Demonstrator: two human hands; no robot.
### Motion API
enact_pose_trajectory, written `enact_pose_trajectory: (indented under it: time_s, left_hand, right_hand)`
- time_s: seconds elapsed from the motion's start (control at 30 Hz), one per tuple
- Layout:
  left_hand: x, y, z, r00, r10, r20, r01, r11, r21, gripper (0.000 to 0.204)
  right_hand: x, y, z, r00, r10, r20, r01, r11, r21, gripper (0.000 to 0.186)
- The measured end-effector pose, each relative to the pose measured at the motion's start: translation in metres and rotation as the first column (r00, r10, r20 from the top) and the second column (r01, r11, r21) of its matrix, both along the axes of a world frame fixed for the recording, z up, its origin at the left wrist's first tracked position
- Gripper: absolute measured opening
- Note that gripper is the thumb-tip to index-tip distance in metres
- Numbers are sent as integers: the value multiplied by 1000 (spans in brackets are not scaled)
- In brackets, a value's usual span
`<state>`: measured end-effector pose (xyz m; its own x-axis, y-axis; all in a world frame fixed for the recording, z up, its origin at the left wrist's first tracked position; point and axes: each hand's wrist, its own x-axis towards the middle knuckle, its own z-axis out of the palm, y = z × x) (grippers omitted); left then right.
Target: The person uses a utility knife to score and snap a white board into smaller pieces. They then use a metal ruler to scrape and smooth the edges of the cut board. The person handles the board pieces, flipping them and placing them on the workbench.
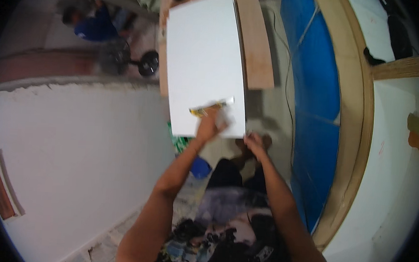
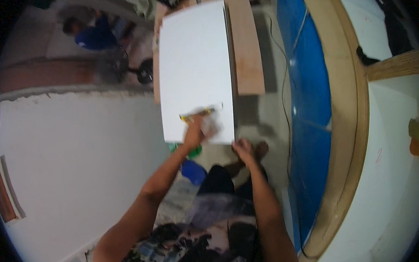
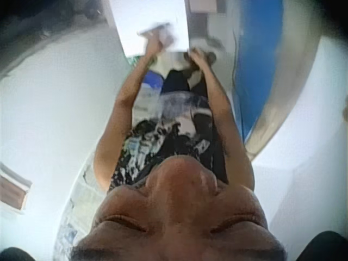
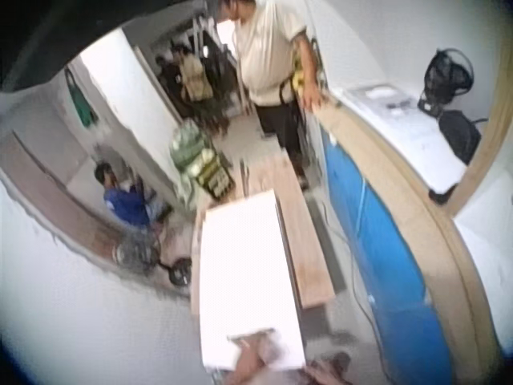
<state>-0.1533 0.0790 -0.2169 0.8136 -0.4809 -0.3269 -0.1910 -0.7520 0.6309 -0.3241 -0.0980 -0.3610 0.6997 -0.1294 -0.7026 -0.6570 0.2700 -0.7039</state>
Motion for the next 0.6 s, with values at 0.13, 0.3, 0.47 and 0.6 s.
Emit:
enact_pose_trajectory:
  time_s: [0.13, 0.3, 0.47, 0.6]
  left_hand:
    - [50, 38, -1, 810, 201, 550, -275, 960, 54, 60]
    - [60, 29, -1, 928, -147, 342, -3, 916, 400, 66]
    - [38, 42, -18, 948, -44, 316, -3, 989, 149, 37]
    - [-47, 18, 20, 962, 270, 33, -260, 948, -182, 40]
  right_hand:
    - [0, -20, 16, 976, -205, 66, 214, 961, -174, 49]
    - [40, -55, 85, 954, 145, 264, 51, 787, -614, 32]
    - [81, -54, 100, 710, 627, 320, -26, 477, -878, 28]
    - [77, -59, 67, 855, 411, 317, -102, 732, -674, 29]
